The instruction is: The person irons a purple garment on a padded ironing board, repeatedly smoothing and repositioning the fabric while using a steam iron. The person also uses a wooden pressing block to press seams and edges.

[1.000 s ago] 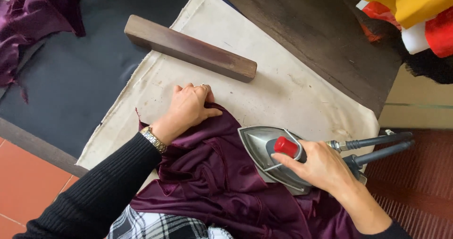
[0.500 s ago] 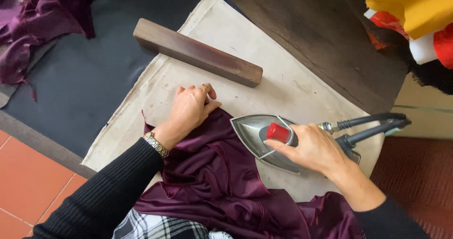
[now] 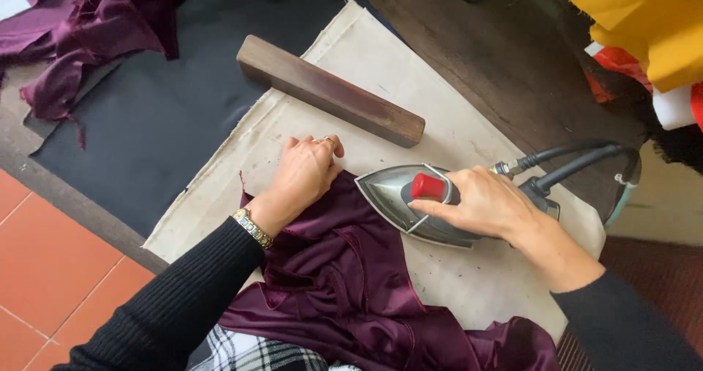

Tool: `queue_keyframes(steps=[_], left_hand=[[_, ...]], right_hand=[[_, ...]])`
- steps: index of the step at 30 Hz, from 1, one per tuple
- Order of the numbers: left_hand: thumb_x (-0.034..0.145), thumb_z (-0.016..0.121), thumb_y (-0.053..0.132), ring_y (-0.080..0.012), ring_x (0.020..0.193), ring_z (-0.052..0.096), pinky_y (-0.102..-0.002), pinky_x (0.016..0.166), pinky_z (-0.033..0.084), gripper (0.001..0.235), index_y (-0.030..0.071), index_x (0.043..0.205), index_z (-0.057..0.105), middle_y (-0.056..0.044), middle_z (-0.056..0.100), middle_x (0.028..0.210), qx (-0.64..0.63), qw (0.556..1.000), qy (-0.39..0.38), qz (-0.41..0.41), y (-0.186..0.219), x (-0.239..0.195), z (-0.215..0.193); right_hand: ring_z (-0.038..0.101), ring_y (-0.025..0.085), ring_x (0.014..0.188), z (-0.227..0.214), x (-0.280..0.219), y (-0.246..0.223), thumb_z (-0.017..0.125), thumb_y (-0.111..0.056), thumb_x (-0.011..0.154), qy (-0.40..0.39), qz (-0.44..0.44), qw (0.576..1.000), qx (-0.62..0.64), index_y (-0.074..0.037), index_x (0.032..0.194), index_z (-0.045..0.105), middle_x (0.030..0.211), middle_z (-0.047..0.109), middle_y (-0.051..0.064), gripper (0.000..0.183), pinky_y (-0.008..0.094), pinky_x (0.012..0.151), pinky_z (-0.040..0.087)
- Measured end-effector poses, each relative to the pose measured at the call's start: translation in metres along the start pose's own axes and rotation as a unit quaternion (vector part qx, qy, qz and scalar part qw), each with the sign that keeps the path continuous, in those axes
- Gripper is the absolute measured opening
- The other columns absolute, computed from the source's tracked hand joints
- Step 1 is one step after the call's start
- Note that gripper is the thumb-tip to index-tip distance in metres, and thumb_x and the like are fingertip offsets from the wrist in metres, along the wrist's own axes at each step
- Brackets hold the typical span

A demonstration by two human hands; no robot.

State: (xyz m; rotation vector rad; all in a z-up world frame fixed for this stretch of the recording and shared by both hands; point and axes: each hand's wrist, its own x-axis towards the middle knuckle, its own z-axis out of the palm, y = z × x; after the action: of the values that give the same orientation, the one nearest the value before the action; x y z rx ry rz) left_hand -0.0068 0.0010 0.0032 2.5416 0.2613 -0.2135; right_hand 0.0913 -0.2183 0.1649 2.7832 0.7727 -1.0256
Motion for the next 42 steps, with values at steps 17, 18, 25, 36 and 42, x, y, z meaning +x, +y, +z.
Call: queue_keyframes(steps=[17, 18, 25, 36, 42], left_hand=[[0.07, 0.075, 0.01, -0.0308, 0.105, 0.06, -0.041, 0.088, 0.041, 0.042, 0.014, 0.104, 0.05, -0.006, 0.053, 0.1, -0.087, 0.993, 0.043, -0.067, -0.011, -0.015, 0.002], [0.07, 0.075, 0.01, -0.0308, 0.105, 0.06, -0.041, 0.088, 0.041, 0.042, 0.014, 0.104, 0.05, -0.006, 0.053, 0.1, -0.087, 0.993, 0.043, -0.067, -0.009, -0.017, 0.0], [0.073, 0.073, 0.005, -0.0366, 0.103, 0.059, -0.043, 0.087, 0.045, 0.041, 0.008, 0.105, 0.048, -0.011, 0.05, 0.101, -0.116, 0.989, 0.068, -0.063, 0.003, -0.038, -0.012], [0.066, 0.07, 0.004, -0.0358, 0.085, 0.06, -0.045, 0.076, 0.049, 0.031, 0.006, 0.093, 0.055, -0.012, 0.051, 0.093, -0.104, 0.975, 0.194, 0.002, -0.01, -0.061, -0.019], [0.071, 0.071, 0.006, -0.0297, 0.088, 0.052, -0.043, 0.077, 0.043, 0.033, 0.01, 0.097, 0.051, -0.008, 0.046, 0.094, -0.043, 0.951, 0.298, 0.069, -0.032, -0.031, -0.048]], right_hand=[[0.065, 0.023, 0.056, -0.019, 0.03, -0.015, 0.068, -0.056, 0.077, -0.028, -0.077, 0.996, -0.042, -0.014, 0.064, 0.069, 0.05, 0.064, 0.003, 0.044, 0.03, 0.068, 0.051], [0.065, 0.023, 0.056, -0.021, 0.03, -0.016, 0.068, -0.056, 0.077, -0.028, -0.077, 0.996, -0.042, -0.014, 0.064, 0.069, 0.05, 0.064, 0.003, 0.044, 0.03, 0.068, 0.051], [0.064, 0.023, 0.053, -0.022, 0.033, -0.02, 0.068, -0.056, 0.077, -0.023, -0.096, 0.994, -0.048, -0.015, 0.062, 0.069, 0.049, 0.063, 0.002, 0.044, 0.032, 0.067, 0.051], [0.069, 0.025, 0.061, -0.032, 0.05, -0.041, 0.065, -0.069, 0.071, -0.012, -0.136, 0.985, -0.106, -0.018, 0.065, 0.072, 0.055, 0.066, 0.004, 0.052, 0.034, 0.068, 0.052], [0.07, 0.028, 0.066, -0.035, 0.053, -0.045, 0.065, -0.07, 0.071, -0.005, -0.153, 0.981, -0.117, -0.014, 0.066, 0.071, 0.059, 0.068, 0.008, 0.056, 0.035, 0.067, 0.052]])
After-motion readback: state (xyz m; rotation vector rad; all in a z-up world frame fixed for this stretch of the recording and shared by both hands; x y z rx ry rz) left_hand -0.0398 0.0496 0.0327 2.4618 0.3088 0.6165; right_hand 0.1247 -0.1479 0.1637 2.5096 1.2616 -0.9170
